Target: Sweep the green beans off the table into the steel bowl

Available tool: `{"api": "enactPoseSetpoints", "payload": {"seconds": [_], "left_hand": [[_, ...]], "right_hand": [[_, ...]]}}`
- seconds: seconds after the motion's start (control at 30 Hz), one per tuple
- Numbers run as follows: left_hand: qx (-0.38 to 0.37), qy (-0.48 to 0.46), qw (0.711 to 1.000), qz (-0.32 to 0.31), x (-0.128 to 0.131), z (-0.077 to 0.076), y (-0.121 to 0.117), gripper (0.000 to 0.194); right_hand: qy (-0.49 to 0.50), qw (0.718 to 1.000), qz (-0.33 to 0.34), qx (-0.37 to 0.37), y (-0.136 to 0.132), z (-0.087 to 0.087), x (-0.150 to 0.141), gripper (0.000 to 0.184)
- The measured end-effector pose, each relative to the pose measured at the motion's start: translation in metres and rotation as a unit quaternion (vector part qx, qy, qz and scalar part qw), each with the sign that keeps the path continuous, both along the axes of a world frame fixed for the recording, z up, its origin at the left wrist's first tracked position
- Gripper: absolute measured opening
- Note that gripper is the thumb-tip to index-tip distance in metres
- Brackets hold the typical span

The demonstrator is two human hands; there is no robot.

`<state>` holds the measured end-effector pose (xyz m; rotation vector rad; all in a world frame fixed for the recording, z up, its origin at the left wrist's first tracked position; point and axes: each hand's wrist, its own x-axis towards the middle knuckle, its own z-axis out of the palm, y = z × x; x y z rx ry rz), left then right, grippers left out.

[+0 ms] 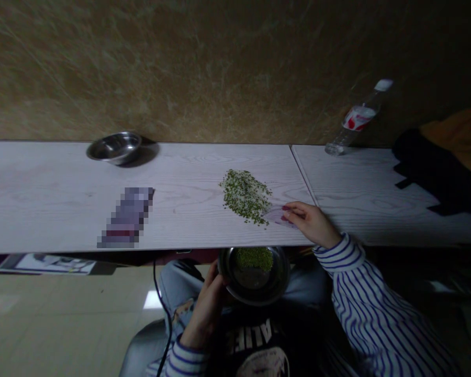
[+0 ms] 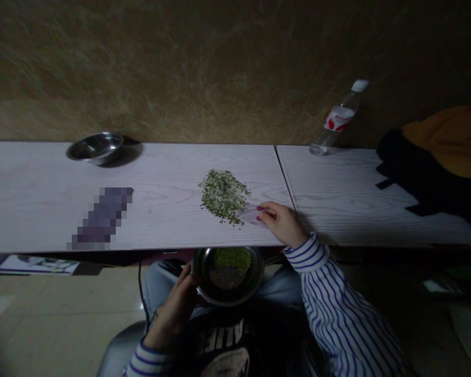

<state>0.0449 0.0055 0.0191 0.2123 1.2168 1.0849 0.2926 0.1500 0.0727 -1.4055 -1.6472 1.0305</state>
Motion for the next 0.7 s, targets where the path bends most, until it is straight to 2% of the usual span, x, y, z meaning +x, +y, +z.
{"api": "enactPoseSetpoints", "payload": {"seconds": [0.13, 0.37, 0.53, 0.7], "left_hand": [[-0.002, 0.004, 1.000, -0.005, 0.001, 0.002, 0.000, 0.055], [0.000, 0.001, 1.000, 0.007, 0.003, 0.000, -0.001, 0.056], [0.007, 0.002, 1.000, -0.004, 0.001, -0.002, -0.001, 0.058], [0.010, 0.001, 1.000, 0.002, 0.001, 0.002, 0.000, 0.055]], "right_hand": [[-0.007, 1.000, 0.014, -0.001, -0.006, 0.003, 0.002, 0.024], [0.006, 1.000, -0.014, 0.012, 0.004, 0.004, 0.009, 0.029], [0.008, 1.000, 0.000, 0.010, 0.009, 0.000, 0.004, 0.025], [-0.004, 1.000, 0.025, -0.002, 0.005, 0.001, 0.004, 0.024]]}}
